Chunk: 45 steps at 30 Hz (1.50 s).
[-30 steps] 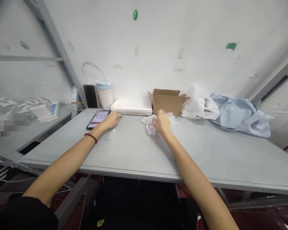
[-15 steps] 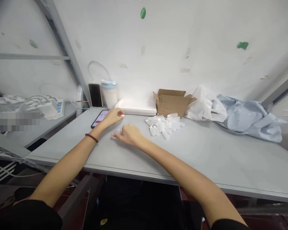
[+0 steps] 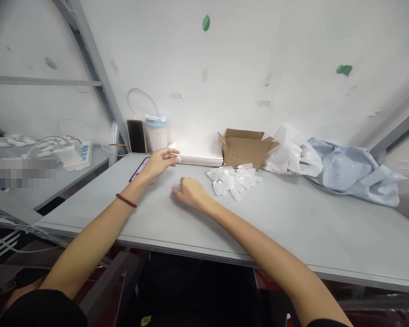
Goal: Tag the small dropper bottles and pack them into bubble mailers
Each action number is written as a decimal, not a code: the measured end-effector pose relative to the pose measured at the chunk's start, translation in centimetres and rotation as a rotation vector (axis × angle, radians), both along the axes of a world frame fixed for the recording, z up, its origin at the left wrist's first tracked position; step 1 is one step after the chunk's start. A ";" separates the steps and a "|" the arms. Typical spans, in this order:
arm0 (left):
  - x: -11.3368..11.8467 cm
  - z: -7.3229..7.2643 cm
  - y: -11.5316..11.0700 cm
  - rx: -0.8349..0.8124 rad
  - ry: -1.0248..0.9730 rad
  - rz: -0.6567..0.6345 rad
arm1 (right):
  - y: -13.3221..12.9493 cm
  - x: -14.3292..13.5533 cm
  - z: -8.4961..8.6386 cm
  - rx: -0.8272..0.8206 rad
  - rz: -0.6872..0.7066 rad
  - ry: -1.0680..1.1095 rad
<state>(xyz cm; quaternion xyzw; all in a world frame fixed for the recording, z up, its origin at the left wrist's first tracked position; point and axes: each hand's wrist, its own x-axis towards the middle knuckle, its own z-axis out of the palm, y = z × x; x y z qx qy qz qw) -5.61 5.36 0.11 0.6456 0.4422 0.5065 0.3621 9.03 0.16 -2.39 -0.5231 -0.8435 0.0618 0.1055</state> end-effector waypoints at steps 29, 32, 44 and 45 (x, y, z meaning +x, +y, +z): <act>4.2 0.4 -3.8 -0.100 -0.131 -0.185 | 0.5 6.6 -1.5 0.490 0.046 0.402; 3.9 0.4 -3.7 -0.096 -0.052 -0.154 | 0.3 6.6 -1.2 0.466 0.012 0.257; 3.5 0.0 -3.0 0.012 0.152 -0.196 | -0.2 6.5 -0.6 0.361 0.038 0.143; 3.4 0.0 -2.9 0.017 0.161 -0.210 | -0.2 6.5 -0.6 0.347 0.042 0.157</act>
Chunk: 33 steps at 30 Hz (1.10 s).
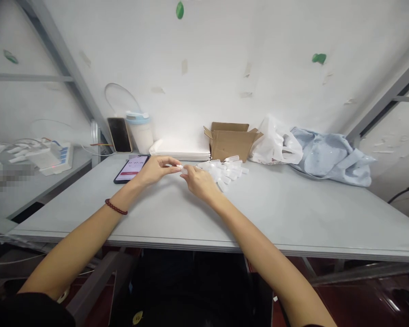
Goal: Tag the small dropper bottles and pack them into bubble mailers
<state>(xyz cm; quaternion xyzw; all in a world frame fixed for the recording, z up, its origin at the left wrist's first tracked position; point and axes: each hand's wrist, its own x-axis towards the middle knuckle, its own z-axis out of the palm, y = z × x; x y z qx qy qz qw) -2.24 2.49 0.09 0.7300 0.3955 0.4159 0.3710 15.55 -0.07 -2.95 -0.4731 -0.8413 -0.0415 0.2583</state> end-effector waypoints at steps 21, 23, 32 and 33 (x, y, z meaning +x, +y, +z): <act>-0.6 -0.1 0.1 0.018 0.246 -0.096 | -0.7 -0.3 0.3 -0.124 -0.018 -0.037; -0.5 0.0 0.0 0.059 0.262 -0.089 | -0.6 -0.2 0.3 -0.134 -0.011 -0.018; -0.3 -0.6 0.3 -0.057 0.253 -0.092 | -0.1 -0.1 0.4 -0.310 0.131 0.340; -0.3 -0.6 0.2 -0.057 0.253 -0.101 | -0.1 -0.1 0.4 -0.335 0.141 0.375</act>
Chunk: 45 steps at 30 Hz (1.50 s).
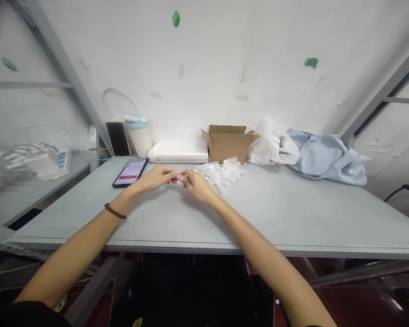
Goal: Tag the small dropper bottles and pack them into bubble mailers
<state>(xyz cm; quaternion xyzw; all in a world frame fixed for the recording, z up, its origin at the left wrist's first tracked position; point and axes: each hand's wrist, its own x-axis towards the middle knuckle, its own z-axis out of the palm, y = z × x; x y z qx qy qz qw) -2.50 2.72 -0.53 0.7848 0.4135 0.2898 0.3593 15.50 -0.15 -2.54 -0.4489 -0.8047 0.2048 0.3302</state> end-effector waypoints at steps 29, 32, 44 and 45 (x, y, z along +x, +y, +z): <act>1.1 -0.4 0.0 -0.077 -0.174 -0.027 | 0.5 0.3 0.6 -0.391 0.054 0.572; 1.2 -0.2 -0.2 -0.118 -0.171 0.013 | 0.4 0.2 0.7 -0.378 0.041 0.553; 1.5 0.0 -0.4 -0.035 -0.200 -0.002 | 0.4 0.4 1.2 -0.561 0.049 0.711; 1.5 0.1 -0.4 -0.041 -0.196 -0.001 | 0.3 0.4 1.2 -0.559 0.048 0.714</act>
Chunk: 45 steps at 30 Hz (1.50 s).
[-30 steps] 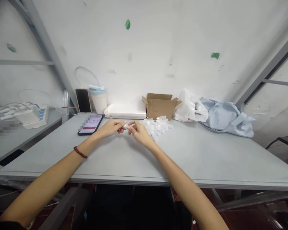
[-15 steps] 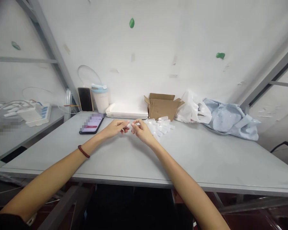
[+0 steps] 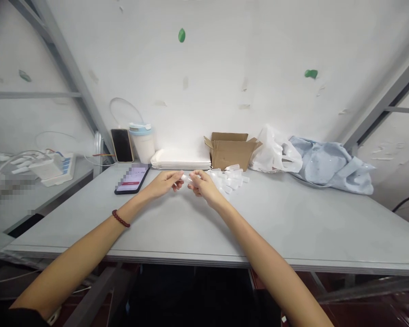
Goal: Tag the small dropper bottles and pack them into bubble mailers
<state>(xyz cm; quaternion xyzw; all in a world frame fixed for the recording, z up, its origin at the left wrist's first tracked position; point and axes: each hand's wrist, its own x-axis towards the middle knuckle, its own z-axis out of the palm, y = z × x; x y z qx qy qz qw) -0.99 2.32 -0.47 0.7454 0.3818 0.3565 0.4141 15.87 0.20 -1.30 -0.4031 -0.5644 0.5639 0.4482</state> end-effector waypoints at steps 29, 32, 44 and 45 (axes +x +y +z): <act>-0.2 -0.3 0.2 0.010 0.025 0.034 | 0.0 -0.7 -1.4 0.466 -0.255 -0.345; -0.1 -0.9 0.3 0.213 0.088 0.030 | -0.1 -0.7 -1.4 0.295 -0.245 -0.171; 0.7 -1.8 -0.1 0.640 0.300 0.072 | 0.6 0.2 -1.5 -0.273 -0.006 0.259; 0.6 -1.8 0.0 0.632 0.285 0.084 | 0.6 0.2 -1.5 -0.292 -0.011 0.271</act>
